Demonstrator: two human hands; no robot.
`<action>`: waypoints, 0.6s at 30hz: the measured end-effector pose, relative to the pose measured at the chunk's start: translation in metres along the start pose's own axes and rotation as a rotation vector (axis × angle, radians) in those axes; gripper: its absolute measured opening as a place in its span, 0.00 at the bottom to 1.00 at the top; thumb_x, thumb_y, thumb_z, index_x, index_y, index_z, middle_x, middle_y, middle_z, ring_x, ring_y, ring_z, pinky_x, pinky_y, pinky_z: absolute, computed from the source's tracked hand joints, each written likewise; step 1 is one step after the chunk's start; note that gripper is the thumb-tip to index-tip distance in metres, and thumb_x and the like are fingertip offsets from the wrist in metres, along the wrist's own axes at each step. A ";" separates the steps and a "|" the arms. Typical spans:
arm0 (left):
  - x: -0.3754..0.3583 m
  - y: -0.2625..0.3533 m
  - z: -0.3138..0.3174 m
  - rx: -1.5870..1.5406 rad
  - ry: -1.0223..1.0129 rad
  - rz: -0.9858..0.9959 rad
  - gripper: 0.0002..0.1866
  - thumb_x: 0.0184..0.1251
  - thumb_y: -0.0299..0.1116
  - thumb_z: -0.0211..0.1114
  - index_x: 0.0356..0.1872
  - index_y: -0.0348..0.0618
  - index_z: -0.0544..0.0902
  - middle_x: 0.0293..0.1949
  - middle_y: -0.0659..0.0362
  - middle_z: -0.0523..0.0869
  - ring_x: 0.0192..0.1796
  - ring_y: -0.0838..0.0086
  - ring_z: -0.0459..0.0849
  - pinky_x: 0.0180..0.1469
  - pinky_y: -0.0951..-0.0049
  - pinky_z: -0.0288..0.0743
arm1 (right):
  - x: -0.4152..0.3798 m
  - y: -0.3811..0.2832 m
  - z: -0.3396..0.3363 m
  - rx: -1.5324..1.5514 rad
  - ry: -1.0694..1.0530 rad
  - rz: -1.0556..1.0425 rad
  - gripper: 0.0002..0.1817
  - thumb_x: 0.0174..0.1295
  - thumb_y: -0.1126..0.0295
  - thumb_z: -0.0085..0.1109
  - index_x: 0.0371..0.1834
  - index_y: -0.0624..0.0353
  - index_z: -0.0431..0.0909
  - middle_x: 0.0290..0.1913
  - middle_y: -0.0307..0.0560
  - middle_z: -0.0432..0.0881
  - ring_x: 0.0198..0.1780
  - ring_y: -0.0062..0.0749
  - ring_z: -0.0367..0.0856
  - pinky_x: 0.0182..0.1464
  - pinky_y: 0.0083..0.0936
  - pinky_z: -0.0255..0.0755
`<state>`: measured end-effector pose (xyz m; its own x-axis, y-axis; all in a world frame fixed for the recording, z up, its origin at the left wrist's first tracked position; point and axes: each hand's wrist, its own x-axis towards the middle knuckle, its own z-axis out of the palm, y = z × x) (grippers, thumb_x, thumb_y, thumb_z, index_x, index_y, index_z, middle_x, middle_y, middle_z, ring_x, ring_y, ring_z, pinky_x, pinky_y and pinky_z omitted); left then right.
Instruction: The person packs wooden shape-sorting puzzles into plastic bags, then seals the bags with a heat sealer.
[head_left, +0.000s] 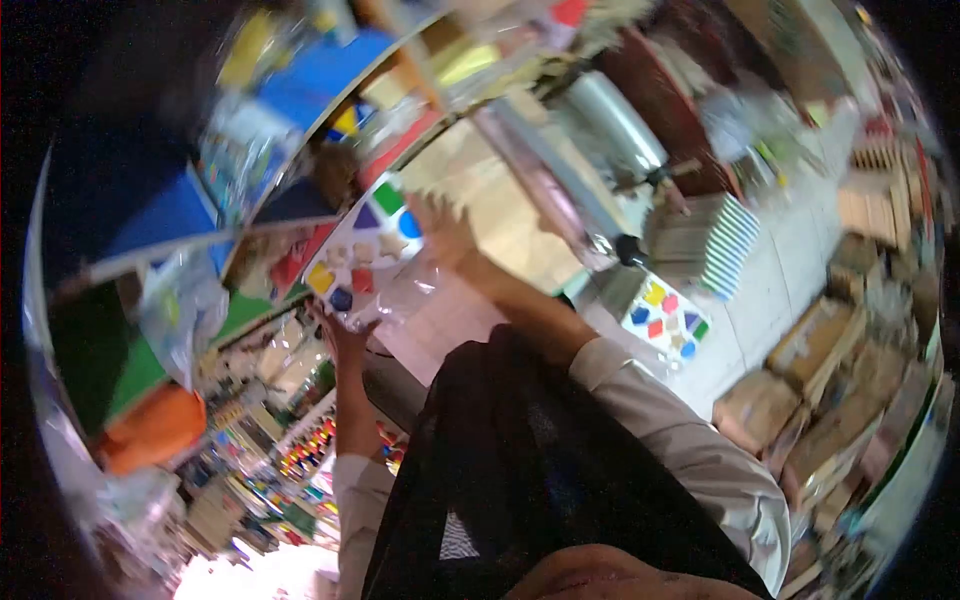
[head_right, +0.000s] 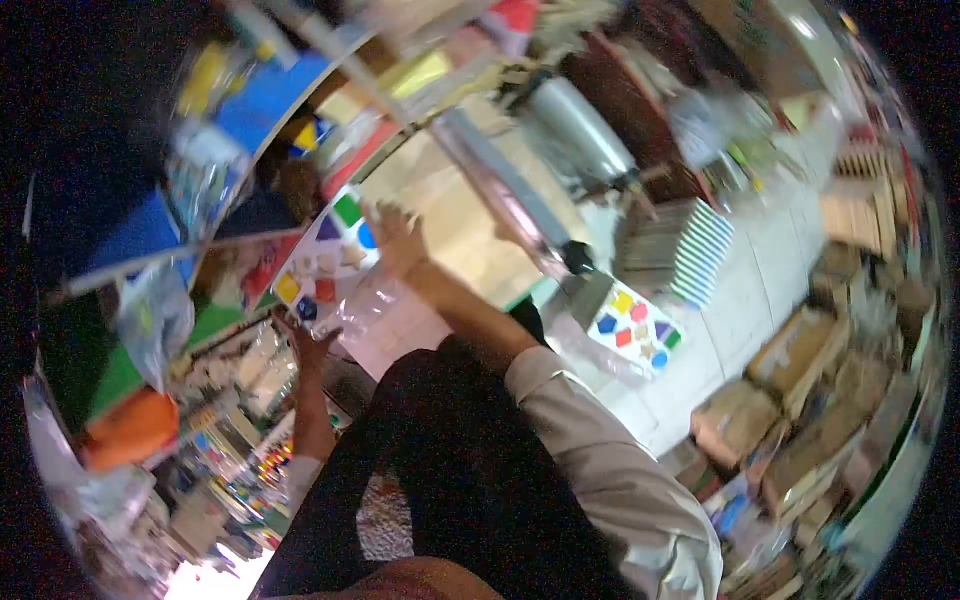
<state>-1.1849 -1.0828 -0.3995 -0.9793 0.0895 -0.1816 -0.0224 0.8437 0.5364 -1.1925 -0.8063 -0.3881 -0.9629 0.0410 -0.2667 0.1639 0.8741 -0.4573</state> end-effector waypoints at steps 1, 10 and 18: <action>-0.016 0.033 -0.006 0.073 0.028 0.061 0.68 0.22 0.36 0.78 0.62 0.35 0.34 0.63 0.40 0.50 0.64 0.51 0.53 0.64 0.63 0.51 | -0.020 0.001 -0.002 0.062 -0.001 -0.011 0.58 0.38 0.54 0.66 0.66 0.55 0.33 0.64 0.56 0.51 0.64 0.53 0.50 0.57 0.57 0.50; -0.116 0.082 -0.076 0.304 -0.795 -0.095 0.62 0.26 0.34 0.76 0.61 0.35 0.38 0.58 0.43 0.56 0.59 0.56 0.57 0.60 0.65 0.51 | -0.376 0.065 -0.098 0.182 -0.502 0.296 0.36 0.47 0.51 0.57 0.61 0.46 0.57 0.64 0.50 0.51 0.63 0.52 0.52 0.59 0.44 0.54; -0.083 0.175 -0.115 0.371 -1.051 0.037 0.56 0.31 0.35 0.74 0.61 0.34 0.43 0.54 0.45 0.61 0.55 0.59 0.62 0.56 0.67 0.56 | -0.554 0.010 -0.131 1.973 -0.264 0.936 0.46 0.47 0.33 0.46 0.58 0.63 0.61 0.57 0.54 0.65 0.58 0.43 0.62 0.56 0.36 0.59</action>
<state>-1.1302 -1.0036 -0.1959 -0.3172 0.3731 -0.8719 0.2367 0.9214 0.3082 -0.6850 -0.7567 -0.1335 -0.4852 -0.1606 -0.8595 0.5411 -0.8273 -0.1509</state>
